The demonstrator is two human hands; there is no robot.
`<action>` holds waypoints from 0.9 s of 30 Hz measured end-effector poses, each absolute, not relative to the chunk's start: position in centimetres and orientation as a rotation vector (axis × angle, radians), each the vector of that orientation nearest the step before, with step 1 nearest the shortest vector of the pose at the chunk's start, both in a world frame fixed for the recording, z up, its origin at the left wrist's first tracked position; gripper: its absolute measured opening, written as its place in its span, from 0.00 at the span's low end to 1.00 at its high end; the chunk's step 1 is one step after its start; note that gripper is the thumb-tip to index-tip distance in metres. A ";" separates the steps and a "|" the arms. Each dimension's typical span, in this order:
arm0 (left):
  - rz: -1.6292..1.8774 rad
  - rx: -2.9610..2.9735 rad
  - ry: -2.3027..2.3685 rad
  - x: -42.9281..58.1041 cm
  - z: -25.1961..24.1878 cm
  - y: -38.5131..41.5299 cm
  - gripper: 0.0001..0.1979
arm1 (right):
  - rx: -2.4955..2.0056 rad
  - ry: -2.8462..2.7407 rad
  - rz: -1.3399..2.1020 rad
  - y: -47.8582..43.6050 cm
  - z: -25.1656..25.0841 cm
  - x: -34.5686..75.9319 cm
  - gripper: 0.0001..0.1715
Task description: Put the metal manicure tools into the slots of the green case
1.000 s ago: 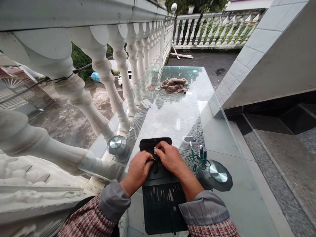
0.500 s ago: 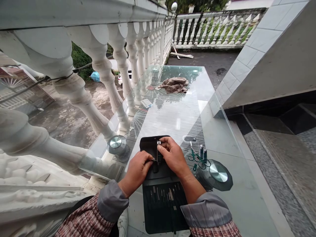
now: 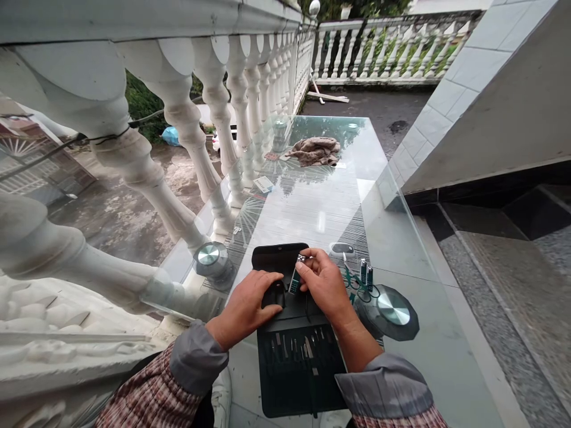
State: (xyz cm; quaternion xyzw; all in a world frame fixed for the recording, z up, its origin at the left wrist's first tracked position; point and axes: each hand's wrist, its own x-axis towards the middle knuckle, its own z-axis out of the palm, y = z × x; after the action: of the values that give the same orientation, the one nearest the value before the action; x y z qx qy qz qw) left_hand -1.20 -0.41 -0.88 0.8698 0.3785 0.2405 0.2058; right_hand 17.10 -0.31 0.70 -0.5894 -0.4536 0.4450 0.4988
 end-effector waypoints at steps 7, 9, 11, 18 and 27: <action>0.722 2.353 1.034 -1.1 -0.7 -0.7 0.26 | -1.474 -1.169 1.068 -3.2 0.7 17.4 0.23; 0.735 2.318 1.049 -1.1 -0.5 -0.7 0.25 | -1.476 -1.180 1.112 -4.2 0.3 17.4 0.20; 0.752 2.272 1.082 -1.1 -0.5 -0.7 0.24 | -1.484 -1.175 1.127 -5.1 -0.2 17.5 0.19; 0.809 2.202 1.193 -0.8 -0.6 -0.7 0.19 | -1.695 -1.471 0.750 -7.1 0.0 18.1 0.11; 0.955 2.787 1.094 -1.0 -1.8 -1.8 0.09 | -1.633 -1.264 0.679 -6.2 0.8 18.2 0.18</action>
State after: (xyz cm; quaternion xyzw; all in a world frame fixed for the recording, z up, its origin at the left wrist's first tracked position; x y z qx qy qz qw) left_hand -1.02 -1.82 -1.78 0.8869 0.3480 0.3040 -0.0007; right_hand 18.21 -6.22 0.75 -0.6651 -0.5149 0.2763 0.4650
